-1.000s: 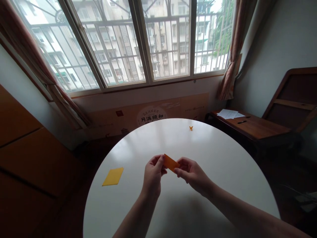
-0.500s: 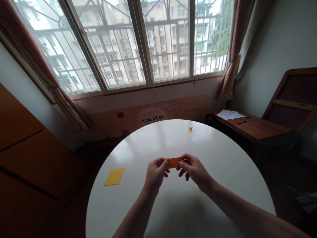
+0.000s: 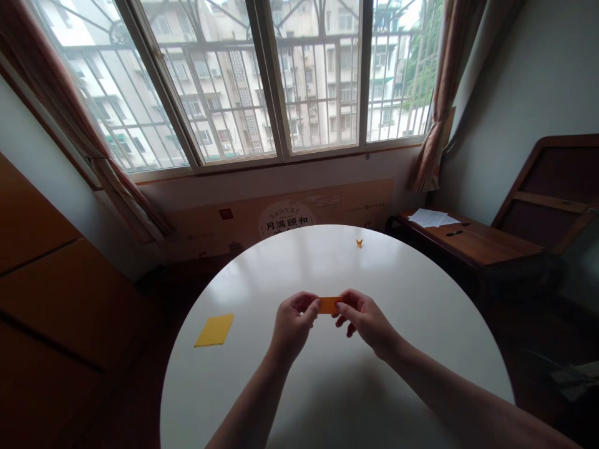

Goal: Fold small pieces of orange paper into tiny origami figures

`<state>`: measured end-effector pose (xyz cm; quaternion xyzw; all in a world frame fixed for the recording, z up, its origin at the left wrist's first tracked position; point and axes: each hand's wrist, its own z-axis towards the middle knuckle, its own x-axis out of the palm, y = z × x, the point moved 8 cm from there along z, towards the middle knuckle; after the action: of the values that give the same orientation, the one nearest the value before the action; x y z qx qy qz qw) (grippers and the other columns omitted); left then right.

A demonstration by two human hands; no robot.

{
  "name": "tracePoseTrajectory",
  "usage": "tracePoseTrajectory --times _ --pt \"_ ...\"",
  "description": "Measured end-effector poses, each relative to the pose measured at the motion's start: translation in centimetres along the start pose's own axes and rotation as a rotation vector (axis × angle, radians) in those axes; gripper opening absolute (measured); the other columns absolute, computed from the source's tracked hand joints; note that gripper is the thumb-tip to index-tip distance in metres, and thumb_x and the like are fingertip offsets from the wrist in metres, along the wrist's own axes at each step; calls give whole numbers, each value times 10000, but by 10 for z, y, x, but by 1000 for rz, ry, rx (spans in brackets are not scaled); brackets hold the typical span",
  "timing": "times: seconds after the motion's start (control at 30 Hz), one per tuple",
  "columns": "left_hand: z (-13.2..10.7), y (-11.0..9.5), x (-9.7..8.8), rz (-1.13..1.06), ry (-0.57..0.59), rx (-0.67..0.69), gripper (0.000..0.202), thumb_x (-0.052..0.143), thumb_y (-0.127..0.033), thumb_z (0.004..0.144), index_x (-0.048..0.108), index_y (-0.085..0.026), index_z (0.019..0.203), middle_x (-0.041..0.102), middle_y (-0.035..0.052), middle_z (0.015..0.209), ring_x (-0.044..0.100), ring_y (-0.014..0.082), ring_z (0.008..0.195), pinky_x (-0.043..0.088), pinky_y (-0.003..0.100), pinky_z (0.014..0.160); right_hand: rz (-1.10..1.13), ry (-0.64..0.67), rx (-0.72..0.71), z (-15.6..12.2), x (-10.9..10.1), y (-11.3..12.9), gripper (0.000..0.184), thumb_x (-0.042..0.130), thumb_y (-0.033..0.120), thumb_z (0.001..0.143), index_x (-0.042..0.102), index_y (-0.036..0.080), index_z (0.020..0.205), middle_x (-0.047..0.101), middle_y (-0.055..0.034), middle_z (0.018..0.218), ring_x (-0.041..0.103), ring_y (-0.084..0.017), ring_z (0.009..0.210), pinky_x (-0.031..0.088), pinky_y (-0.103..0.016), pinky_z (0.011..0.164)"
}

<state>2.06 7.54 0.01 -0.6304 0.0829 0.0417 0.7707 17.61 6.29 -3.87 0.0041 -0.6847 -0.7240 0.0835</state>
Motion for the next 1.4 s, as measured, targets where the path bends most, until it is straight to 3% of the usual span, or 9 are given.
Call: tracePoseTrajectory --times 0.17,0.37,0.53,0.77,1.07,1.4 --pt "-1 -10 -1 110 29 68 206 674 -353 767 745 -162 738 687 52 646 566 160 545 433 248 499 -12 -16 -80 3 -2 5 253 701 393 790 615 181 896 648 -28 785 607 -183 736 482 -269 561" --pt "-4 -16 5 275 114 176 228 595 -312 830 753 -175 741 676 39 643 558 162 550 411 250 520 -96 24 -163 1 0 15 217 690 384 801 641 173 800 630 -19 739 590 -177 715 467 -287 619" --pt "-10 -21 17 402 214 277 243 541 -264 869 733 -188 741 680 40 696 583 178 643 418 253 584 -106 79 -158 -1 6 12 193 673 360 781 616 177 760 591 -1 721 549 -162 697 434 -272 622" --pt "-13 -23 22 466 259 333 226 537 -248 883 710 -194 748 674 39 706 569 180 641 401 271 611 -132 120 -126 0 11 9 112 613 280 735 559 186 705 530 27 658 485 -138 630 368 -250 578" --pt "-15 -23 26 465 265 343 235 537 -247 884 679 -191 706 645 25 659 542 170 615 389 264 595 -154 140 -106 0 15 0 115 543 252 726 473 195 654 434 55 585 394 -117 563 314 -234 534" --pt "-5 -14 14 296 216 198 261 534 -304 868 650 -183 669 598 19 613 532 161 558 408 256 533 -184 176 -118 0 16 4 28 497 186 670 483 198 648 441 51 593 378 -116 561 287 -239 526"
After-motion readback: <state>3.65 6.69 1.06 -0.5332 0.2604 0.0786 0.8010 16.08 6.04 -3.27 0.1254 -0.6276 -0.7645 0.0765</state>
